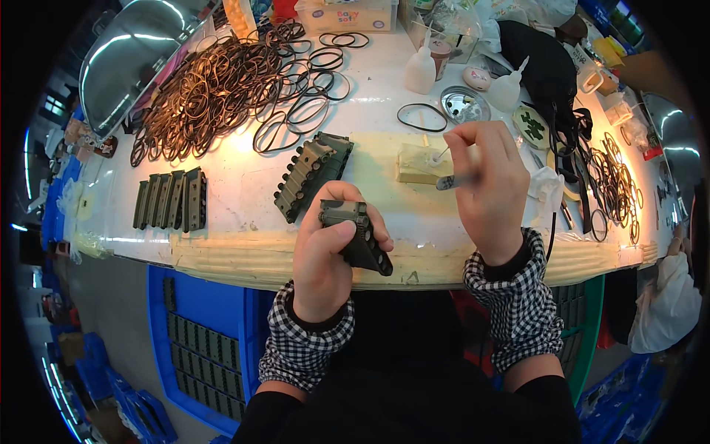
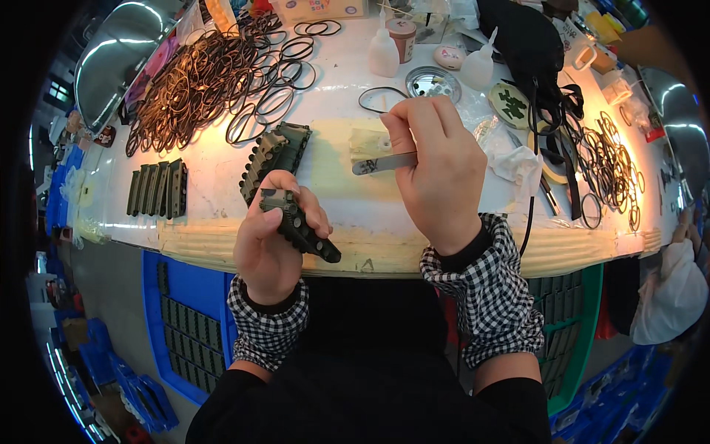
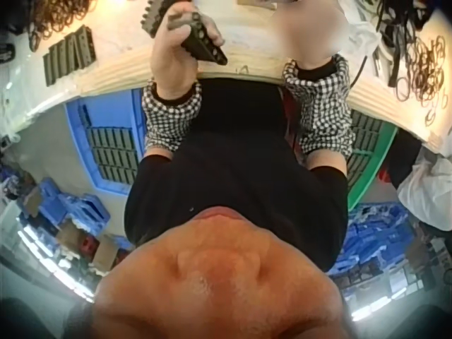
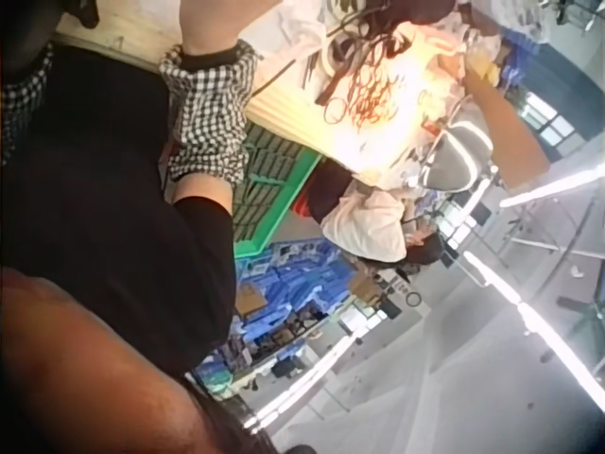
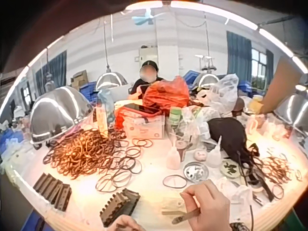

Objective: Assembling small plastic components by inserting wires and rings using tweezers.

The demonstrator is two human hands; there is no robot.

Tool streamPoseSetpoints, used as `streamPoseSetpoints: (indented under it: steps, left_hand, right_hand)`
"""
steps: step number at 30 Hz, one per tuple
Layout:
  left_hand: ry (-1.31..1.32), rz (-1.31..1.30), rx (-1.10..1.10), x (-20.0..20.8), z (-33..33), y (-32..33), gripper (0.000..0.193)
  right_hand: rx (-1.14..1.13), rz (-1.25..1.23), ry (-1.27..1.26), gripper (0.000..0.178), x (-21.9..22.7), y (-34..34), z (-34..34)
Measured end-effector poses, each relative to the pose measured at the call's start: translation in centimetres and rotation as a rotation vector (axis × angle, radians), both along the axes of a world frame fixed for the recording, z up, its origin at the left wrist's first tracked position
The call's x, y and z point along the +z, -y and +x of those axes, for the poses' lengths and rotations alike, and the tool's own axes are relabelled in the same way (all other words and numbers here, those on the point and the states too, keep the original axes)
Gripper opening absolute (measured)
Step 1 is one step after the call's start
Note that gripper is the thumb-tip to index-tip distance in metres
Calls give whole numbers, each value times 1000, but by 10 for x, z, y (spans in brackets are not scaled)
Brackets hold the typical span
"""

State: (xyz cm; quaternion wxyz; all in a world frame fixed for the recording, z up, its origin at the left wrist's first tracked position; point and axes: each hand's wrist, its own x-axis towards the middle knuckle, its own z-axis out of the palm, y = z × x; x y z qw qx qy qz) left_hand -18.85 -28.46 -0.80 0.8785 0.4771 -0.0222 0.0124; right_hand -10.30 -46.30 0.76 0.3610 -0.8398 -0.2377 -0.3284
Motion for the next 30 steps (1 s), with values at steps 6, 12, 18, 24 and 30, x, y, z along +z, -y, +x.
streamPoseSetpoints:
  steps: [6,12,18,24,30]
  left_hand:
    - [-105,-294,-145,-4,2,-7,29]
    - [-123,-269,-139,-2,0,-5,28]
    - [3,-207,-88,-11,-2,-7,23]
    - [187,180,177,-9,-8,2,15]
    - [234,393,290,-9,-11,7,18]
  right_hand:
    - [33,-30,-149,7,-6,-2,-3]
    - [25,-16,-132,10,-5,-3,-5]
    - [85,56,-68,15,8,-4,-14]
    - [460,225,-518,19,19,-13,-49]
    - [584,334,-684,21,11,-21,-52]
